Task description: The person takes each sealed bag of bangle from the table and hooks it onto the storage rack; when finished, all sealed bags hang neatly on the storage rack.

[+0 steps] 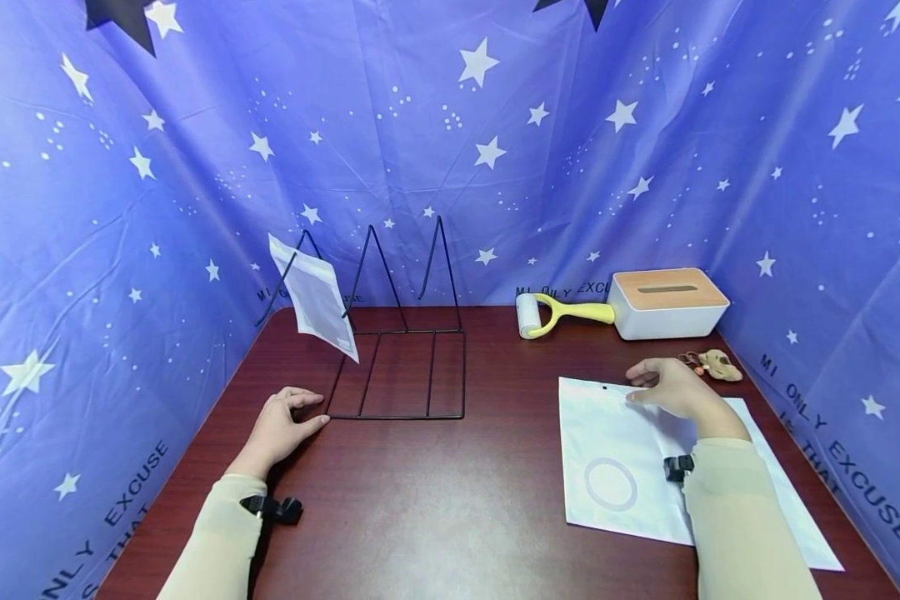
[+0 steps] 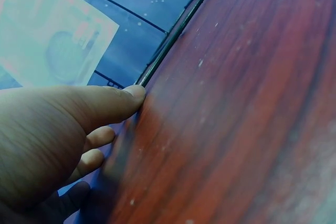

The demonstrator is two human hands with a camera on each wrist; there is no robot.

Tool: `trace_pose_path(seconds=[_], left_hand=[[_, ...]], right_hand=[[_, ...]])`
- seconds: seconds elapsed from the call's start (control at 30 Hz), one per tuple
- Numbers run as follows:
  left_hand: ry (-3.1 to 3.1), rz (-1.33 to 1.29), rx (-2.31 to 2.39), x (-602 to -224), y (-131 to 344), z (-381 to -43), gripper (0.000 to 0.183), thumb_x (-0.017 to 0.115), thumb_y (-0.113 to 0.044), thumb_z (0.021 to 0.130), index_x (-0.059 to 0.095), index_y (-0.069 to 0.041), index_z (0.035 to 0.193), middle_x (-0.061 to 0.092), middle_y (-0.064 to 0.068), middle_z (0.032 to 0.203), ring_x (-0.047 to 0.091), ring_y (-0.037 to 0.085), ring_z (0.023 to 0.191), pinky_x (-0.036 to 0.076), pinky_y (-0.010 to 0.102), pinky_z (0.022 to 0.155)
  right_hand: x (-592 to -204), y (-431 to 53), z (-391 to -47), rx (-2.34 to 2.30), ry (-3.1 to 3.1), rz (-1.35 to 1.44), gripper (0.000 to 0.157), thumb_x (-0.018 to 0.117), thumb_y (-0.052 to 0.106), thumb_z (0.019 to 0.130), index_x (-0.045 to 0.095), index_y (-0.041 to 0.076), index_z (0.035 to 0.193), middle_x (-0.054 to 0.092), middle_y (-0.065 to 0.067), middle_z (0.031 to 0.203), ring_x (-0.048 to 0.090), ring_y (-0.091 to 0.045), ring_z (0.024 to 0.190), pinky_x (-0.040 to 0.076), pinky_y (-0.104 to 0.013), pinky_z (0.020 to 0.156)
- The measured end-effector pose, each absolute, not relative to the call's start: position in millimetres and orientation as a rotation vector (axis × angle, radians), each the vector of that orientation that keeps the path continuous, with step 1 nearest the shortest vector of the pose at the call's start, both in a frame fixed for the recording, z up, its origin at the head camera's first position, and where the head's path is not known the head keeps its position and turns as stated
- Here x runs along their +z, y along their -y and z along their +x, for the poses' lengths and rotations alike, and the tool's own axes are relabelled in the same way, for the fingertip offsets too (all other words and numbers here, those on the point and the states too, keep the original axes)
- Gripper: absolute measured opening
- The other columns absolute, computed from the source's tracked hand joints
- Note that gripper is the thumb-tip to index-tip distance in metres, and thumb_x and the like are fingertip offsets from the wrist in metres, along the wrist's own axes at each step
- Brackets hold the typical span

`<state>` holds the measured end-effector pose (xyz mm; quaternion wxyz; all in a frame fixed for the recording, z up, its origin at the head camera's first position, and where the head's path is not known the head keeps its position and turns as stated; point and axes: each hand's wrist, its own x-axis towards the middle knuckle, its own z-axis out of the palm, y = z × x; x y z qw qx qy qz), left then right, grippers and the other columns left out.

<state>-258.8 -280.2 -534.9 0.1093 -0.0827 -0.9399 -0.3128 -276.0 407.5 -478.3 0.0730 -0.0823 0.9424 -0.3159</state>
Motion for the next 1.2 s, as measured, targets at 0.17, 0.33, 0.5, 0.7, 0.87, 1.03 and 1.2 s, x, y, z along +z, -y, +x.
trace_pose_path(seconds=[0.17,0.33,0.5,0.7,0.87,1.03,1.2], left_hand=[[2.763,-0.237,-0.916,-535,280,-259,0.042,0.089,-0.028,0.086,0.078,-0.012,0.123,0.065,0.005,0.124,0.053,0.03,0.115,0.043,0.049,0.096],[2.76,-0.237,-0.918,-535,280,-259,0.042,0.089,-0.027,0.085,0.078,-0.012,0.123,0.065,0.006,0.124,0.053,0.03,0.113,0.044,0.049,0.095],[2.763,-0.238,-0.906,-535,280,-259,0.043,0.089,-0.027,0.085,0.078,-0.012,0.124,0.065,0.006,0.124,0.053,0.03,0.114,0.043,0.05,0.095],[2.76,-0.239,-0.903,-535,280,-259,0.042,0.089,-0.027,0.085,0.078,-0.013,0.124,0.065,0.005,0.124,0.053,0.029,0.112,0.044,0.049,0.094],[2.761,-0.237,-0.903,-535,280,-259,0.042,0.089,-0.027,0.085,0.078,-0.013,0.123,0.065,0.005,0.124,0.053,0.029,0.11,0.044,0.048,0.093],[2.767,-0.232,-0.898,-535,280,-259,0.042,0.089,-0.027,0.085,0.078,-0.013,0.124,0.065,0.005,0.124,0.053,0.028,0.11,0.044,0.048,0.093],[2.767,-0.235,-0.895,-535,280,-259,0.042,0.089,-0.027,0.085,0.078,-0.014,0.123,0.065,0.005,0.123,0.053,0.028,0.109,0.044,0.048,0.092]], right_hand=[[-479,-406,-276,-1.022,-2.811,-0.237,0.045,0.086,0.02,0.089,0.069,-0.003,0.125,0.073,-0.013,0.11,0.065,-0.022,0.099,0.053,-0.026,0.075],[-478,-404,-275,-1.06,-2.817,-0.211,0.041,0.085,0.015,0.088,0.071,-0.002,0.122,0.072,-0.009,0.103,0.063,-0.018,0.093,0.051,-0.025,0.072],[-475,-403,-274,-1.031,-2.835,-0.188,0.027,0.081,0.018,0.093,0.077,0.005,0.116,0.072,-0.005,0.099,0.06,-0.019,0.09,0.049,-0.027,0.071],[-473,-402,-275,-1.02,-2.869,-0.201,0.016,0.077,0.025,0.098,0.08,0.013,0.108,0.075,-0.004,0.104,0.061,-0.022,0.096,0.05,-0.03,0.075],[-470,-399,-275,-1.055,-2.898,-0.189,0.017,0.076,0.028,0.099,0.078,0.013,0.107,0.072,-0.006,0.103,0.059,-0.023,0.094,0.051,-0.03,0.074],[-464,-393,-274,-1.09,-2.882,-0.193,0.023,0.074,0.032,0.1,0.077,0.012,0.11,0.072,-0.008,0.107,0.059,-0.023,0.096,0.051,-0.031,0.076],[-457,-388,-271,-1.139,-2.877,-0.212,0.024,0.072,0.033,0.102,0.076,0.011,0.11,0.072,-0.008,0.108,0.059,-0.02,0.094,0.051,-0.031,0.075]])
